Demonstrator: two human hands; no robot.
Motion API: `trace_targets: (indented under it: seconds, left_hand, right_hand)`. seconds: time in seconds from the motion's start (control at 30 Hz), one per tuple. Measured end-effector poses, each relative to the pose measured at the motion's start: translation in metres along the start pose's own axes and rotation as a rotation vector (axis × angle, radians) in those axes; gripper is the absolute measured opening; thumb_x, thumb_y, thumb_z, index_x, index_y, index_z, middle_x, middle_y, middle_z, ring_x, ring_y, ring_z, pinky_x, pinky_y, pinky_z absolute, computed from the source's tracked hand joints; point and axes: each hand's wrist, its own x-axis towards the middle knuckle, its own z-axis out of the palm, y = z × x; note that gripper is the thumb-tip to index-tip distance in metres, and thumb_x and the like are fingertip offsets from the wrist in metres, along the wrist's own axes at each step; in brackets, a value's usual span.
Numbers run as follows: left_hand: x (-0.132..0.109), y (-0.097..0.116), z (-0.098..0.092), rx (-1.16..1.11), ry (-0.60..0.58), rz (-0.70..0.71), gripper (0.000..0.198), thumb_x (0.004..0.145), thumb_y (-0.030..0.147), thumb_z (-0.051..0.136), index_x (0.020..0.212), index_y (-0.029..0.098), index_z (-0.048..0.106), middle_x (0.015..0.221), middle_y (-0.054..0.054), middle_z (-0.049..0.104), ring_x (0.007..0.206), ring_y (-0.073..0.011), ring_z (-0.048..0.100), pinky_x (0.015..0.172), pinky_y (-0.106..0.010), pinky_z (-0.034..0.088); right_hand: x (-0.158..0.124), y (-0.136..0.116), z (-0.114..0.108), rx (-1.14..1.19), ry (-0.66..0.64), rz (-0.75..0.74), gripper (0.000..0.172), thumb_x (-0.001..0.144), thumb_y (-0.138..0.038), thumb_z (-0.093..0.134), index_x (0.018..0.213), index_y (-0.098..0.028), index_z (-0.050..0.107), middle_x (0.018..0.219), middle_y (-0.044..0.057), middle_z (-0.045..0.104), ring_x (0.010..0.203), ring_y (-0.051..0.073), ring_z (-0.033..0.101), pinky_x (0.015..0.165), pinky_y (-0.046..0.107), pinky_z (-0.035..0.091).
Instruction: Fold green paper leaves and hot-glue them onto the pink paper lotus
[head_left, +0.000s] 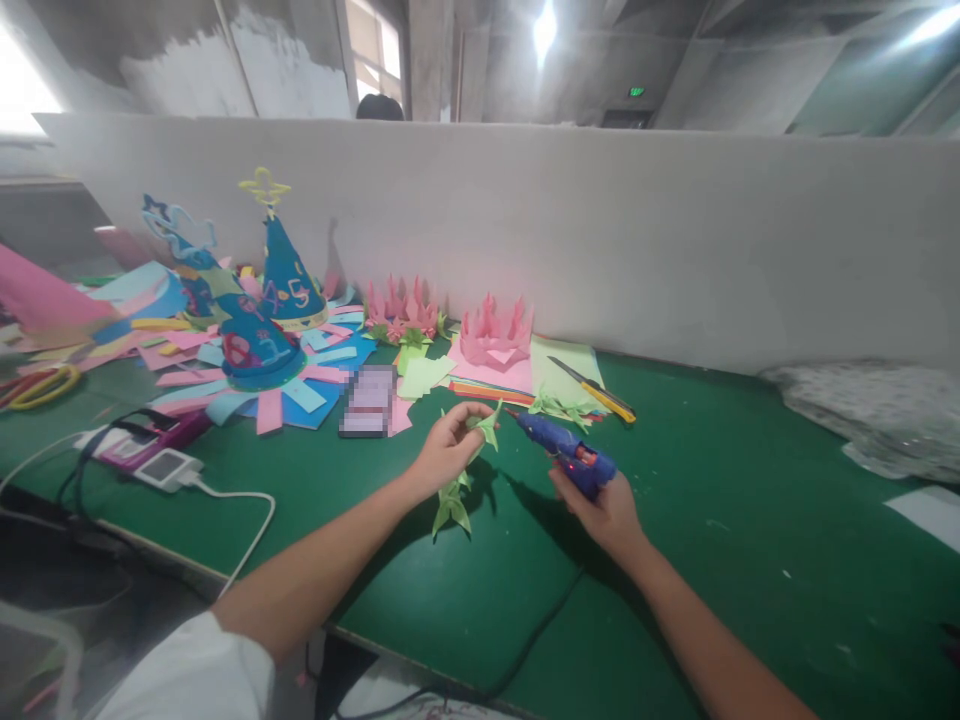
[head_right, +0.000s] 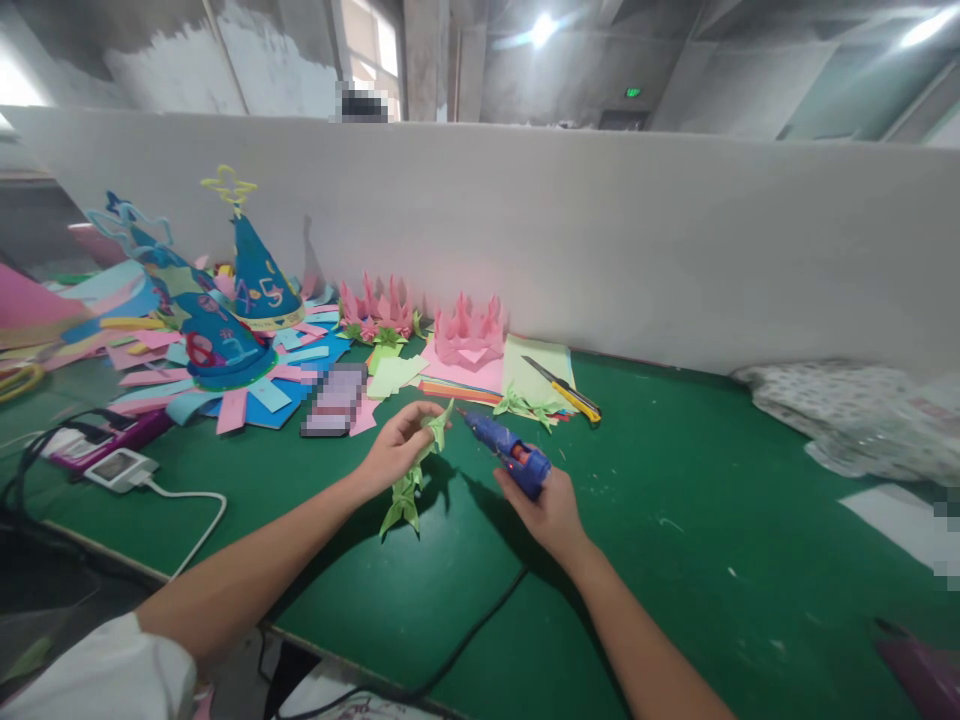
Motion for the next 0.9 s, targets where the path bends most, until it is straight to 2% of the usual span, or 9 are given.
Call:
trace_targets:
  seconds: [0.17,0.3,0.4,0.47,0.6,0.73,0.9]
  left_hand:
    - [0.000,-0.002,0.002,-0.034,-0.003,-0.026,0.020,0.075,0.021,0.054,0.094,0.016,0.052,0.087,-0.004,0.065,0.061,-0.0078,0.050,0.058,-0.020,0.038]
    - [0.000,0.003,0.001,0.024,0.043,0.017,0.018,0.074,0.019,0.052,0.093,0.017,0.053,0.089,-0.002,0.060,0.061,-0.0072,0.047,0.057,-0.019,0.036]
    - [0.000,0.007,-0.001,0.088,0.124,0.143,0.017,0.072,0.015,0.050,0.088,0.018,0.054,0.093,-0.002,0.053,0.074,-0.0097,0.048,0.063,-0.020,0.038]
    - [0.000,0.007,-0.001,0.107,0.136,0.204,0.016,0.072,0.014,0.050,0.087,0.019,0.054,0.095,-0.003,0.050,0.081,-0.0112,0.048,0.066,-0.020,0.039]
    - [-0.003,0.006,0.002,0.118,0.070,0.225,0.018,0.074,0.013,0.047,0.090,0.019,0.053,0.095,-0.004,0.049,0.075,-0.0107,0.047,0.063,-0.020,0.038]
    - [-0.005,0.004,0.004,0.192,0.021,0.322,0.019,0.074,0.011,0.048,0.089,0.019,0.054,0.094,-0.005,0.052,0.088,-0.0151,0.051,0.074,-0.025,0.041]
    - [-0.007,0.003,0.004,0.321,-0.026,0.407,0.022,0.072,0.008,0.049,0.089,0.019,0.057,0.095,-0.006,0.054,0.095,-0.0175,0.052,0.083,-0.030,0.041]
  right_hand:
    - [0.003,-0.008,0.000,0.258,0.065,0.130,0.032,0.073,-0.049,0.060,0.067,-0.018,0.054,0.050,0.000,0.054,0.038,0.011,0.047,0.039,0.024,0.040]
    - [0.012,-0.004,-0.001,0.338,0.103,0.193,0.039,0.070,-0.054,0.060,0.074,-0.016,0.056,0.059,0.003,0.061,0.048,0.014,0.054,0.047,0.026,0.046]
    - [0.018,0.005,-0.002,0.123,0.115,0.176,0.044,0.069,-0.057,0.059,0.081,-0.014,0.061,0.068,0.006,0.066,0.058,0.017,0.058,0.054,0.028,0.046]
    - [0.019,0.011,-0.002,-0.062,0.071,0.137,0.044,0.070,-0.057,0.059,0.079,-0.013,0.064,0.070,0.006,0.067,0.061,0.019,0.058,0.055,0.028,0.044]
    - [0.017,0.012,0.000,-0.251,-0.029,0.081,0.040,0.074,-0.055,0.056,0.076,-0.015,0.063,0.062,0.002,0.063,0.055,0.016,0.054,0.050,0.024,0.039]
    - [0.014,0.010,0.003,-0.370,-0.048,0.038,0.039,0.072,-0.056,0.058,0.074,-0.018,0.061,0.059,0.001,0.061,0.050,0.014,0.052,0.047,0.023,0.035]
    - [0.016,0.012,0.002,-0.487,-0.118,-0.059,0.041,0.077,-0.058,0.051,0.076,-0.019,0.065,0.070,0.004,0.066,0.063,0.018,0.058,0.055,0.027,0.039]
